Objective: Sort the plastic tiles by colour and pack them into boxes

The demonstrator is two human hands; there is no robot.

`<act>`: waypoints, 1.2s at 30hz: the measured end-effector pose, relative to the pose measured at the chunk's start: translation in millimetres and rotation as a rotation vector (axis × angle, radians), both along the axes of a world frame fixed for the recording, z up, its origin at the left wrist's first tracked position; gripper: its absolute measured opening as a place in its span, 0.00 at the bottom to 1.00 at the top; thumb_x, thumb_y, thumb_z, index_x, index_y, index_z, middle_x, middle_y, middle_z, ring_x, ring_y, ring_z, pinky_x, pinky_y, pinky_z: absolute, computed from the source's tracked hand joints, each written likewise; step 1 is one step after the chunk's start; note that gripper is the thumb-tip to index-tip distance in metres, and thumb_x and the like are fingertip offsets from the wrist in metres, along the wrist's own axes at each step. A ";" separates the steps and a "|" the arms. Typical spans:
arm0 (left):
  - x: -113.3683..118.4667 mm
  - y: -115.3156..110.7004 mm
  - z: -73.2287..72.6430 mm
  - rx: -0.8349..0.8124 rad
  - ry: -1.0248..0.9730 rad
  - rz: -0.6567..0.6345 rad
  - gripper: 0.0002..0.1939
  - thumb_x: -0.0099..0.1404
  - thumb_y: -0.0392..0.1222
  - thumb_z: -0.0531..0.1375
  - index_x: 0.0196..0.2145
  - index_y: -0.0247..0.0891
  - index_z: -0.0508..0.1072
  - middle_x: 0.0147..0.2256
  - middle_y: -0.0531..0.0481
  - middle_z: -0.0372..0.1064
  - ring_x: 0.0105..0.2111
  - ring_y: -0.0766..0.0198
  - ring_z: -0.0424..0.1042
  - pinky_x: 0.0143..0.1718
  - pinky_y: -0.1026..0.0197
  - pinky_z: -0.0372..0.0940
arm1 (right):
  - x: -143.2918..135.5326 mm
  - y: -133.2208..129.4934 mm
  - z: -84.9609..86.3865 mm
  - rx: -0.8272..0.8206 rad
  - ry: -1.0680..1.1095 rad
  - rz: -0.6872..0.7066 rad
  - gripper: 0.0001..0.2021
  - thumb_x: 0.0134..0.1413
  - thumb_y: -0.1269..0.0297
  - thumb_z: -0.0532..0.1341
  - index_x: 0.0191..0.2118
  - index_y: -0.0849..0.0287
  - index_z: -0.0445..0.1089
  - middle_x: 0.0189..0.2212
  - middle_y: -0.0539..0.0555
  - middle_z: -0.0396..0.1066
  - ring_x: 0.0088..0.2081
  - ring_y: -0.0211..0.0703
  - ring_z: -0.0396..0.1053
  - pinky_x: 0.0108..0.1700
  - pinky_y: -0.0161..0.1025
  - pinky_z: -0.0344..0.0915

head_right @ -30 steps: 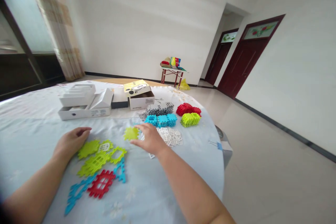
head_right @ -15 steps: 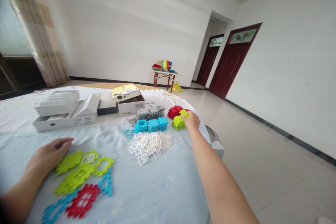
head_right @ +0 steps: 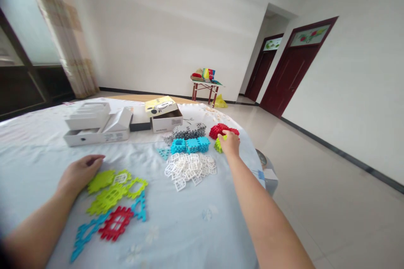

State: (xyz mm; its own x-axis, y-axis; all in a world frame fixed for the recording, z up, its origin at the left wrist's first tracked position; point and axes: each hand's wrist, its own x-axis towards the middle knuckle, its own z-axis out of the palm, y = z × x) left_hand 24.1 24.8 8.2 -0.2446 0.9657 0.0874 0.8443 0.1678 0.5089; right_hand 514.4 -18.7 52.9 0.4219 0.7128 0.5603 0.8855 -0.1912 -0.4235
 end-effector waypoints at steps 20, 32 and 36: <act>10.1 -13.9 6.0 0.089 -0.016 0.012 0.18 0.57 0.50 0.51 0.39 0.43 0.74 0.35 0.49 0.75 0.35 0.59 0.72 0.32 0.63 0.62 | -215.3 -54.6 -26.3 -0.281 -0.294 1.203 0.12 0.51 0.71 0.59 0.43 0.53 0.70 0.46 0.50 0.70 0.47 0.44 0.63 0.48 0.43 0.56; 7.8 -12.3 2.4 0.097 -0.043 0.003 0.19 0.56 0.50 0.50 0.40 0.42 0.74 0.35 0.48 0.74 0.34 0.59 0.71 0.31 0.62 0.61 | -210.5 -56.1 -16.2 -0.153 -0.086 1.073 0.10 0.59 0.65 0.54 0.43 0.56 0.70 0.37 0.51 0.74 0.41 0.40 0.67 0.46 0.39 0.57; 8.8 -12.8 4.4 0.089 -0.037 0.010 0.19 0.56 0.49 0.51 0.40 0.42 0.74 0.35 0.48 0.74 0.35 0.59 0.71 0.32 0.62 0.61 | -206.1 -51.8 -17.7 -0.220 -0.050 0.988 0.10 0.58 0.66 0.54 0.41 0.56 0.71 0.37 0.51 0.74 0.41 0.40 0.68 0.46 0.38 0.59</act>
